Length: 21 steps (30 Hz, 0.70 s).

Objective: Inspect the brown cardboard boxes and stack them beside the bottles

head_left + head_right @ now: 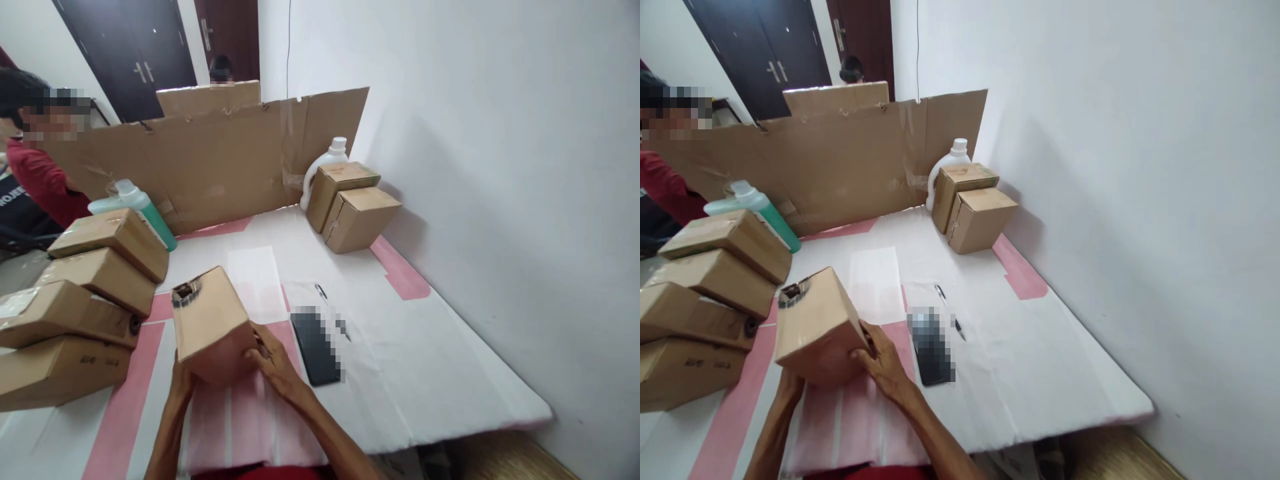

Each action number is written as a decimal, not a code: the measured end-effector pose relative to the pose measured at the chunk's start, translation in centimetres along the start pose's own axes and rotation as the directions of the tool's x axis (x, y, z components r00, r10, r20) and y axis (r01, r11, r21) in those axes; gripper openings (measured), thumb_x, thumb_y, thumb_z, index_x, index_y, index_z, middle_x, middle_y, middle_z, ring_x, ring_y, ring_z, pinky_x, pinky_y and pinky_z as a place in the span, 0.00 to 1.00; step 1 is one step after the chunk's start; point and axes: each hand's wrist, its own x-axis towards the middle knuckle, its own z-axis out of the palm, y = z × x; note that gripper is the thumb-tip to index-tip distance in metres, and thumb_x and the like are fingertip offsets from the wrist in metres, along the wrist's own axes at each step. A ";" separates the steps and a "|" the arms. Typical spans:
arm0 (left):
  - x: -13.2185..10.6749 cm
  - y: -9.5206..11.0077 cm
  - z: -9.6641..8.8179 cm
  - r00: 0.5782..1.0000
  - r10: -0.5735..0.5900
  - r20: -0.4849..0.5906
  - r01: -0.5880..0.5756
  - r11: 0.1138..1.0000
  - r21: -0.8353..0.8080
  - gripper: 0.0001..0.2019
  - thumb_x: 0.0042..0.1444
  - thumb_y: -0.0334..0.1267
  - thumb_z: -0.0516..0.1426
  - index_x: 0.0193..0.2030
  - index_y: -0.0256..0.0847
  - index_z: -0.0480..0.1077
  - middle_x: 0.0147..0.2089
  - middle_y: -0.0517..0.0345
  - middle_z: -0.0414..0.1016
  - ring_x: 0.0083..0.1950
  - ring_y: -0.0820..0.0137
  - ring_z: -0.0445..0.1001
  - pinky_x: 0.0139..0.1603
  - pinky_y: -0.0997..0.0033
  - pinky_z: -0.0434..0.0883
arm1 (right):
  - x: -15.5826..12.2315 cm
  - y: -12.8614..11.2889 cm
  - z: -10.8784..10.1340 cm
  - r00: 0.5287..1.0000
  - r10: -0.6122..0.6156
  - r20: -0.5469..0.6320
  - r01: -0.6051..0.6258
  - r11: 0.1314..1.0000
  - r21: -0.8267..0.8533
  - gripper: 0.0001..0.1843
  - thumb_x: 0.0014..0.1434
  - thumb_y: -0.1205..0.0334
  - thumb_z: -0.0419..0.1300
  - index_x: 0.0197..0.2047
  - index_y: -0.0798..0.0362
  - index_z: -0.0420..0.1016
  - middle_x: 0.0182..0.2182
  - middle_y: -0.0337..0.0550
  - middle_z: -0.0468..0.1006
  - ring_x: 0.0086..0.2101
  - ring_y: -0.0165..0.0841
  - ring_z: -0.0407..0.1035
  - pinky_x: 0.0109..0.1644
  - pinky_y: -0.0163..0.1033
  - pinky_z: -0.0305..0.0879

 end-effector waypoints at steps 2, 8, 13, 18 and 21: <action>-2.0 -0.6 -1.4 0.998 -0.046 0.039 0.044 0.998 0.055 0.29 0.68 0.63 0.52 0.59 0.41 0.75 0.58 0.44 0.78 0.56 0.53 0.78 0.55 0.45 0.78 | -1.3 -1.3 -0.5 0.995 0.085 -0.043 -0.083 0.995 0.063 0.36 0.69 0.35 0.55 0.69 0.49 0.70 0.57 0.50 0.80 0.53 0.46 0.76 0.58 0.50 0.72; -6.6 2.0 -4.9 1.000 -0.013 -0.010 0.016 0.967 0.255 0.34 0.63 0.66 0.53 0.69 0.49 0.70 0.70 0.51 0.72 0.72 0.50 0.68 0.73 0.43 0.63 | -2.8 -5.5 -1.9 0.944 0.229 -0.236 -0.230 0.973 0.023 0.41 0.70 0.34 0.52 0.78 0.44 0.52 0.68 0.52 0.71 0.69 0.47 0.61 0.71 0.56 0.59; -6.9 5.8 -4.8 0.984 0.172 -0.051 -0.150 0.943 0.296 0.32 0.67 0.63 0.50 0.68 0.47 0.70 0.69 0.51 0.73 0.71 0.51 0.68 0.69 0.49 0.68 | -2.9 -7.7 -2.1 0.956 0.262 -0.133 -0.251 0.964 0.092 0.43 0.70 0.30 0.47 0.75 0.50 0.61 0.46 0.54 0.84 0.46 0.47 0.81 0.45 0.50 0.78; -5.1 5.6 -3.0 0.994 0.092 -0.064 -0.072 0.961 0.268 0.38 0.64 0.68 0.48 0.68 0.43 0.69 0.63 0.46 0.76 0.56 0.54 0.77 0.53 0.56 0.77 | -3.0 -7.0 -2.6 0.960 0.263 -0.097 -0.250 0.960 0.124 0.44 0.70 0.29 0.43 0.70 0.55 0.66 0.30 0.44 0.80 0.23 0.38 0.76 0.24 0.40 0.71; -4.9 3.3 -2.0 0.999 -0.014 -0.044 0.020 0.988 0.153 0.39 0.65 0.69 0.45 0.71 0.44 0.66 0.60 0.46 0.77 0.49 0.58 0.79 0.49 0.56 0.77 | -3.1 -5.2 -3.5 0.954 0.234 -0.187 -0.244 0.969 -0.036 0.41 0.72 0.31 0.40 0.62 0.55 0.75 0.27 0.43 0.77 0.25 0.37 0.75 0.30 0.42 0.74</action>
